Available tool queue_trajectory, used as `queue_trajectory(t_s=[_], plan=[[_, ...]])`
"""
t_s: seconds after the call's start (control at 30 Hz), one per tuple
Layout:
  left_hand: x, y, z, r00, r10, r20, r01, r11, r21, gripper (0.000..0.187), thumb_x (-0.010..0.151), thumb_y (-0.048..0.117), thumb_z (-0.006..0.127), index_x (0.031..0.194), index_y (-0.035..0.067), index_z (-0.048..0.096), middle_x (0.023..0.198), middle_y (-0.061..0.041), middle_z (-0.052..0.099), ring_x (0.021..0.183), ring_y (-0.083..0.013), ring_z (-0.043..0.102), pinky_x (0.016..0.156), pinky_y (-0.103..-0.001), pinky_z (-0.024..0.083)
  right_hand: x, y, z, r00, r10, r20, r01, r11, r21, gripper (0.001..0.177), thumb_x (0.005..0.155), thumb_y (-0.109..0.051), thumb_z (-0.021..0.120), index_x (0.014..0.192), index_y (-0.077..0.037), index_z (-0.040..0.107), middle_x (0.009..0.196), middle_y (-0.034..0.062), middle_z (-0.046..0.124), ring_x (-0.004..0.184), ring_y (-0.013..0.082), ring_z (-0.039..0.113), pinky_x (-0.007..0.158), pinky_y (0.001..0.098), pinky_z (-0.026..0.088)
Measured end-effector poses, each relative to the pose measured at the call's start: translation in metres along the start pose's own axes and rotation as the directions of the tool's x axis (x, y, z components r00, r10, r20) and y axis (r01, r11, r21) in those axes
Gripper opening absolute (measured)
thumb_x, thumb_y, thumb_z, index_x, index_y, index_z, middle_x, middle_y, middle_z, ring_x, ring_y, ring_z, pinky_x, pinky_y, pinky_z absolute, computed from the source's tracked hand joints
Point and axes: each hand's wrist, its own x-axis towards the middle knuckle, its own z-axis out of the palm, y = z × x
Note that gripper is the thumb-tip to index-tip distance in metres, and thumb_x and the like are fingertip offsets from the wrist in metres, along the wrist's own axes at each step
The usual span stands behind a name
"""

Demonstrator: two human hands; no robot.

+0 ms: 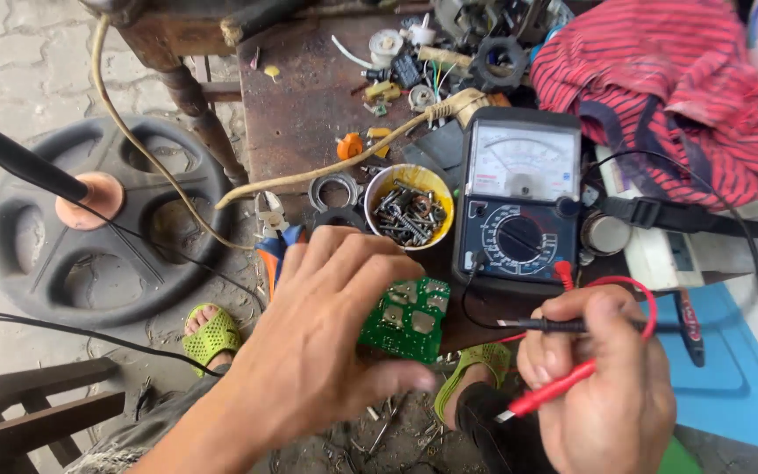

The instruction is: Testing a circuit board using a multimeter to check for electrical continuity or voltage at various points.

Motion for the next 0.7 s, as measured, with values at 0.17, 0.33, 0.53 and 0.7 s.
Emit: queue_trajectory(t_s=[0.17, 0.33, 0.53, 0.7], plan=[[0.01, 0.03, -0.003, 0.998, 0.007, -0.068, -0.009, 1.0, -0.03, 0.067, 0.092, 0.066, 0.042, 0.126, 0.01, 0.058, 0.122, -0.008, 0.064, 0.101, -0.0266, 0.052, 0.083, -0.041, 0.034, -0.003, -0.013, 0.003, 0.986, 0.121, -0.117, -0.128, 0.99, -0.061, 0.036, 0.109, -0.031, 0.047, 0.09, -0.002, 0.059, 0.044, 0.0095, 0.04, 0.039, 0.0211, 0.038, 0.04, 0.0334, 0.028], [0.004, 0.048, 0.027, 0.919, -0.32, 0.229, 0.393, 0.775, -0.496, 0.024, 0.089, 0.022, 0.082, 0.093, 0.016, 0.059, 0.073, 0.008, 0.068, 0.063, -0.0089, 0.061, 0.058, -0.028, 0.05, -0.011, -0.033, 0.0, 0.959, 0.11, 0.261, 0.106, 0.713, -0.693, 0.039, 0.098, -0.047, 0.054, 0.086, -0.011, 0.065, 0.075, 0.0009, 0.062, 0.069, 0.0133, 0.061, 0.068, 0.0293, 0.05], [0.014, 0.044, 0.013, 0.834, -0.463, 0.299, 0.55, 0.67, -0.498, 0.009, 0.091, 0.019, 0.075, 0.098, 0.017, 0.08, 0.079, 0.008, 0.079, 0.069, -0.0052, 0.063, 0.063, -0.024, 0.049, 0.005, -0.053, -0.01, 0.895, 0.385, 0.228, -0.222, 0.824, -0.521, 0.048, 0.1, -0.037, 0.048, 0.122, -0.003, 0.074, 0.059, 0.0141, 0.065, 0.035, 0.0196, 0.051, 0.032, 0.0298, 0.042], [0.011, 0.036, 0.007, 0.694, -0.527, 0.491, 0.715, 0.589, -0.377, 0.01, 0.095, 0.026, 0.075, 0.099, 0.017, 0.076, 0.073, 0.005, 0.062, 0.066, -0.0091, 0.052, 0.061, -0.027, 0.042, 0.014, -0.048, -0.037, 0.894, -0.006, 0.448, -0.037, 0.995, 0.088, 0.042, 0.104, -0.044, 0.06, 0.104, -0.003, 0.067, 0.07, 0.0161, 0.069, 0.04, 0.0177, 0.054, 0.036, 0.0286, 0.042]])
